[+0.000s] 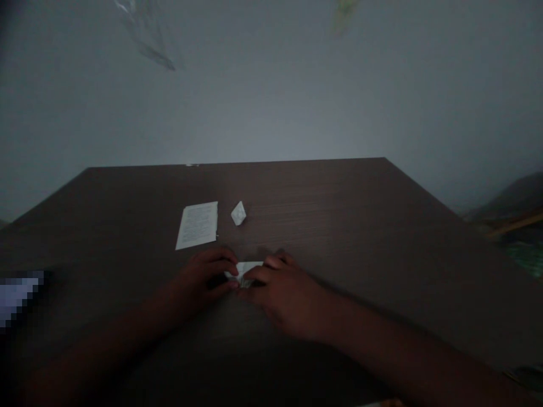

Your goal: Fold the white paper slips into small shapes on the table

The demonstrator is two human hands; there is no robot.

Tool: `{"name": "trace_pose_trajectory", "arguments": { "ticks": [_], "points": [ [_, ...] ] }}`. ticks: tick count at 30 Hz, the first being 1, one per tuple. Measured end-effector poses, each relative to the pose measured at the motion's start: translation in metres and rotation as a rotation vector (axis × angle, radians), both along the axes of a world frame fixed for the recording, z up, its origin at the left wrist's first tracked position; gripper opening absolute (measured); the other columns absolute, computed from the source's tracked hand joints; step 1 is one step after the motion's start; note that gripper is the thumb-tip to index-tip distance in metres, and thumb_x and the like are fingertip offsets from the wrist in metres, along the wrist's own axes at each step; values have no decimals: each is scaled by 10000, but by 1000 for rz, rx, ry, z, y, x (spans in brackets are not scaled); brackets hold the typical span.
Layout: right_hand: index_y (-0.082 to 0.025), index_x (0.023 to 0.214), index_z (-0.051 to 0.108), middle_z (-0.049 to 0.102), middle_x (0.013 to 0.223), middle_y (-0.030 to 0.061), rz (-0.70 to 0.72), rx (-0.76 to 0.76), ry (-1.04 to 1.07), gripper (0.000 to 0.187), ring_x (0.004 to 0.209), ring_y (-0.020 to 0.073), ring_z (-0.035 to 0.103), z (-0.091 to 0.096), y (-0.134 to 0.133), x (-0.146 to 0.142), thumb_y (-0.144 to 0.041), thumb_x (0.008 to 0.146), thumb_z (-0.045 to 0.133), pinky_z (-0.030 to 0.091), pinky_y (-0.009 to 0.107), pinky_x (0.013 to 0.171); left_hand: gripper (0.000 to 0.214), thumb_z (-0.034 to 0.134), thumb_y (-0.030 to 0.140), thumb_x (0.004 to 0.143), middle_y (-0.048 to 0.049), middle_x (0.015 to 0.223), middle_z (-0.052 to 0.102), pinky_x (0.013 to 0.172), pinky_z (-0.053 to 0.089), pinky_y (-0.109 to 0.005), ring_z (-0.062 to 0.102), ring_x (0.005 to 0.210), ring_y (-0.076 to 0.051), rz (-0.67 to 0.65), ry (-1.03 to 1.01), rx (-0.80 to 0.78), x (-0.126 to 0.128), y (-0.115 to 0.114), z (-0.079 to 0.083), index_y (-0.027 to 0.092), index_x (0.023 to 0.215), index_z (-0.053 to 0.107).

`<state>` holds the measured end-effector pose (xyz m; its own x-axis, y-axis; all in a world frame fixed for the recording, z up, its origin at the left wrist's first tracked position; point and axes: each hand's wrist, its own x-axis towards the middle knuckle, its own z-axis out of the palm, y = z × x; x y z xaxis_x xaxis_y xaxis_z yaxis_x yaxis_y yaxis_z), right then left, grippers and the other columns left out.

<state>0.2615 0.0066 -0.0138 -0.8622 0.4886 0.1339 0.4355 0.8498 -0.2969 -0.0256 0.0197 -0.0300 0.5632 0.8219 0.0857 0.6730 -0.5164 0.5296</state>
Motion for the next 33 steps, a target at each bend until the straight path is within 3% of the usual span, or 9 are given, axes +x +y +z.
{"name": "trace_pose_trajectory", "arguments": {
  "ticks": [4,11,18,23,28,33],
  "points": [
    [-287,1517,764,755,1492,118,-26,49,-64,513,1244,357,653,0,-4,-2,-110,1037,719,524,558,1074,233,806,80,993,-59,1340,785,1172,546,-540,752,1283,-320,30,15,-8,5,-3,4,250,1152,800],
    [-284,1521,763,733,1559,131,-54,101,-88,473,1289,398,656,-6,-11,-5,-179,1061,743,494,651,1152,219,812,103,1008,-68,1343,791,1144,584,-552,761,1268,-316,22,9,33,4,-3,-4,250,1170,806],
    [-249,1504,755,791,1476,95,-43,-70,38,484,1235,322,672,-1,-1,-2,-74,1076,612,522,548,1108,236,809,105,1020,-62,1326,797,1110,601,-536,770,1232,-318,-8,24,110,1,-4,-8,255,1203,810],
    [-199,1455,752,801,1430,108,-92,-101,50,465,1194,307,683,-2,-2,-5,-43,1043,604,520,535,1126,190,807,152,1039,-61,1319,815,1082,614,-496,775,1205,-311,-25,59,185,1,-5,-9,276,1181,836],
    [-191,1439,747,757,1564,118,-89,-60,22,413,1236,327,695,-3,-5,-6,-72,1074,596,503,577,1166,185,777,164,1066,-90,1363,818,1080,624,-530,773,1236,-347,-61,165,214,3,-12,0,258,1204,857],
    [-192,1480,720,741,1609,109,-95,-45,-27,449,1341,363,676,-1,-7,-7,-72,1064,601,442,660,1252,256,853,220,1023,-104,1398,806,1108,632,-554,763,1269,-347,-51,108,190,2,-14,-2,273,1273,849]
  ]
}}
